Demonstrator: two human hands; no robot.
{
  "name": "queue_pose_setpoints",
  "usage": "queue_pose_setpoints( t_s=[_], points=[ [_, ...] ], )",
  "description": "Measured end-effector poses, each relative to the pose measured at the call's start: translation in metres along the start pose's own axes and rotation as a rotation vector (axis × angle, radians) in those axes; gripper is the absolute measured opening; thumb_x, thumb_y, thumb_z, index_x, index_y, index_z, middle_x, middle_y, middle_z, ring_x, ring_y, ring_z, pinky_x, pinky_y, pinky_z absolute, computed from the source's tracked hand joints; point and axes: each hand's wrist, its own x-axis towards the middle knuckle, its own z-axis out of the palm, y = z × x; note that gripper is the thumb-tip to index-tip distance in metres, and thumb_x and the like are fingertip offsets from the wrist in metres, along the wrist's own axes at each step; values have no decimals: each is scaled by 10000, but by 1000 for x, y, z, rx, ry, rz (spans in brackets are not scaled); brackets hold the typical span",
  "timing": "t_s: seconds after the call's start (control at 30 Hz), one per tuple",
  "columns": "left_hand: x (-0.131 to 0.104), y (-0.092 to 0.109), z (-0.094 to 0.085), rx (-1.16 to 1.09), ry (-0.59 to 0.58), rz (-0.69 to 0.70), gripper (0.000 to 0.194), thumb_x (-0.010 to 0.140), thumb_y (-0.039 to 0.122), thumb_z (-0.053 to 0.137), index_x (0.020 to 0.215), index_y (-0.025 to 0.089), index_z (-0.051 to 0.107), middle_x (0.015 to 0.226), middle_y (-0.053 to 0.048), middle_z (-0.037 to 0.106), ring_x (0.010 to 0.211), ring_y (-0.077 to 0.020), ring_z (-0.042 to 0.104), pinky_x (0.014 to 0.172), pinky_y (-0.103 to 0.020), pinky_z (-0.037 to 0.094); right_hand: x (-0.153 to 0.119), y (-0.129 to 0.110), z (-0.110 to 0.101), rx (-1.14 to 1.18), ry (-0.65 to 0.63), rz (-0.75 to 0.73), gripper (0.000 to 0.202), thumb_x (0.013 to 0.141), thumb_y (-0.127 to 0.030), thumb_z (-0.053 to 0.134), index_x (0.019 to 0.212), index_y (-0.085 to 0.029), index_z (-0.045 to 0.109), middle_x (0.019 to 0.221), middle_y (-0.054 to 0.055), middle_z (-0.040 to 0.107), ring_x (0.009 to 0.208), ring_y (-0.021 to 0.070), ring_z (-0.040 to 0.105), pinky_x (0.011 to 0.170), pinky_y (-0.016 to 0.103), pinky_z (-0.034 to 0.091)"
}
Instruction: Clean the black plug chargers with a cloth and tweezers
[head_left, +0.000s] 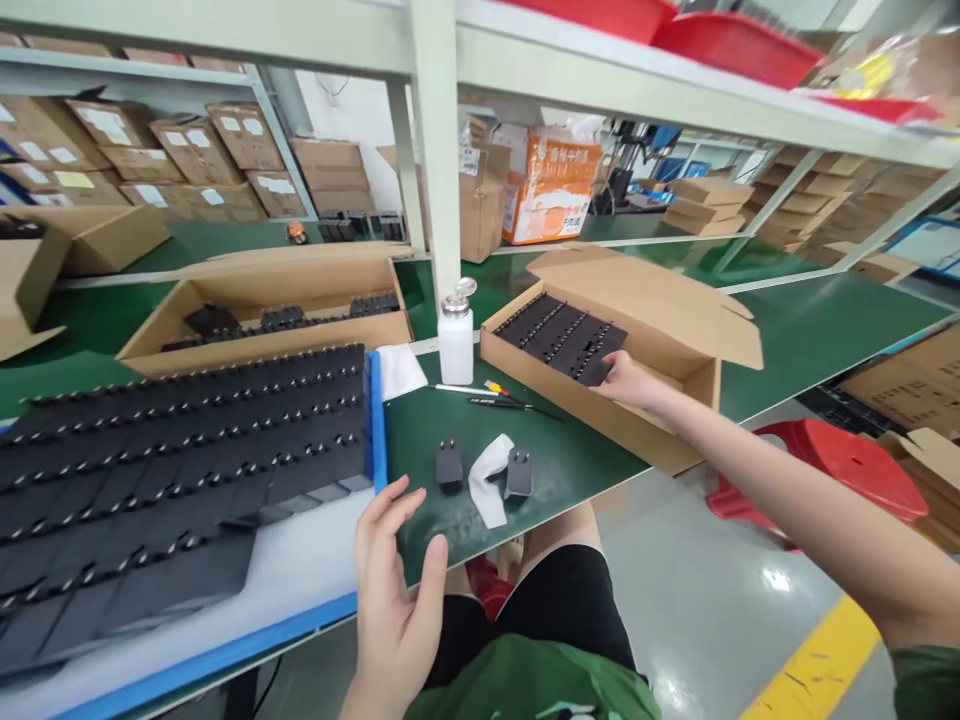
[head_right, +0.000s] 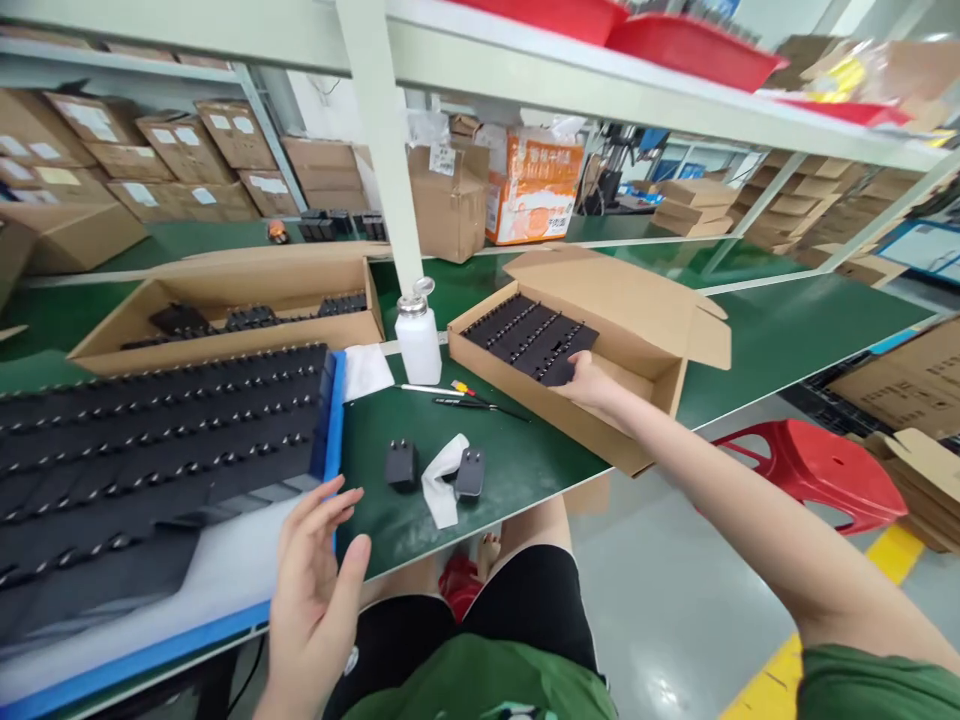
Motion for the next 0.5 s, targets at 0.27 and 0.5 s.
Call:
queue_pose_setpoints(
  t_s=[0.27, 0.5],
  points=[
    [16, 16, 4, 401, -243, 750, 555, 1055, 490, 309, 1582, 317, 289, 1544, -56, 484, 1564, -255, 206, 1288, -488, 85, -148, -98, 47, 1184, -516, 17, 602, 981, -655, 220, 1385, -289, 475, 1443, 119, 586, 1360, 287, 555, 1155, 549, 420],
    [46, 1, -25, 507, -127, 276, 646, 1022, 514, 359, 1608, 279, 220, 1695, -117, 179, 1577, -378, 89, 1222, -685, 112, -166, -115, 83, 1116, -294, -72, 639, 997, -575, 122, 1542, -321, 340, 1522, 69, 523, 1456, 248, 459, 1165, 560, 431]
  ],
)
